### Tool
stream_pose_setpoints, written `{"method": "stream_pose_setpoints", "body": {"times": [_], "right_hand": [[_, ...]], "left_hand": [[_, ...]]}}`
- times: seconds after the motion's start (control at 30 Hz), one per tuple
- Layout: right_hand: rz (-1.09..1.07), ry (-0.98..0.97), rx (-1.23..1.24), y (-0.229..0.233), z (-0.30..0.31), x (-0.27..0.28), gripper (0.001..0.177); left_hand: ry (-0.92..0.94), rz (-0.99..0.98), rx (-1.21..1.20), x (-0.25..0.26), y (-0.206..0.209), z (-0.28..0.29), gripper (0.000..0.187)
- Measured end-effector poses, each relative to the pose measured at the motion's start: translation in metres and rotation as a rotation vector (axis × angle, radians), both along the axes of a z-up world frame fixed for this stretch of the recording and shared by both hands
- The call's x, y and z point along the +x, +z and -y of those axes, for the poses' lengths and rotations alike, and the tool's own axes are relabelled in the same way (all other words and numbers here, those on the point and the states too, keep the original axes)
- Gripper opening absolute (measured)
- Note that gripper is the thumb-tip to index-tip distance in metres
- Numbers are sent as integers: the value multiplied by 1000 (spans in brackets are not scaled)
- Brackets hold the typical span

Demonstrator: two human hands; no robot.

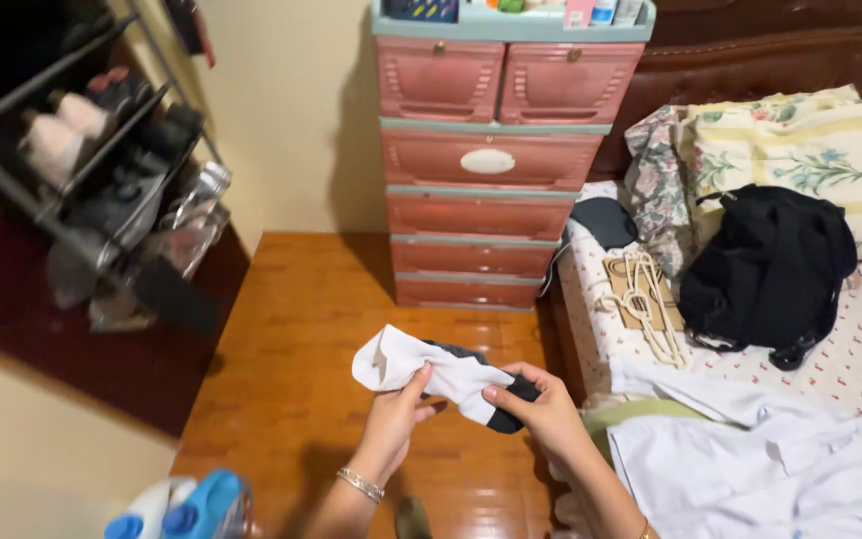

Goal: Fold various pairs of socks and organize them into a dresser drawer.

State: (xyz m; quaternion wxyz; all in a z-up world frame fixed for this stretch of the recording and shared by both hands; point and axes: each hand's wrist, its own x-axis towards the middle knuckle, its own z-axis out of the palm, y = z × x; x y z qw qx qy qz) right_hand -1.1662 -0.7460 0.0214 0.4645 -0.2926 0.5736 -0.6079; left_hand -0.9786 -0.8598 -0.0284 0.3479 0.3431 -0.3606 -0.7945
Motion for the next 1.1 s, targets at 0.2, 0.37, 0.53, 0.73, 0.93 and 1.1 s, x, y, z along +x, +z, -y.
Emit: {"method": "stream_pose_setpoints", "body": {"times": [0.2, 0.37, 0.53, 0.73, 0.93, 1.1], "right_hand": [[-156, 59, 0, -13, 149, -52, 19], [-79, 20, -19, -28, 253, -80, 20], [122, 45, 32, -26, 365, -135, 26], [312, -28, -74, -16, 541, -226, 31], [686, -85, 7, -69, 722, -312, 23], [754, -258, 1, -111, 807, -344, 13]], "left_hand": [[-276, 309, -139, -43, 36, 140, 45], [-251, 218, -271, -77, 14, 251, 43], [-96, 74, -372, -105, -16, 376, 37], [-98, 289, -389, -129, -10, 492, 35], [-7, 268, -62, -155, -27, 579, 41], [-5, 263, 63, -177, -47, 646, 41]]}}
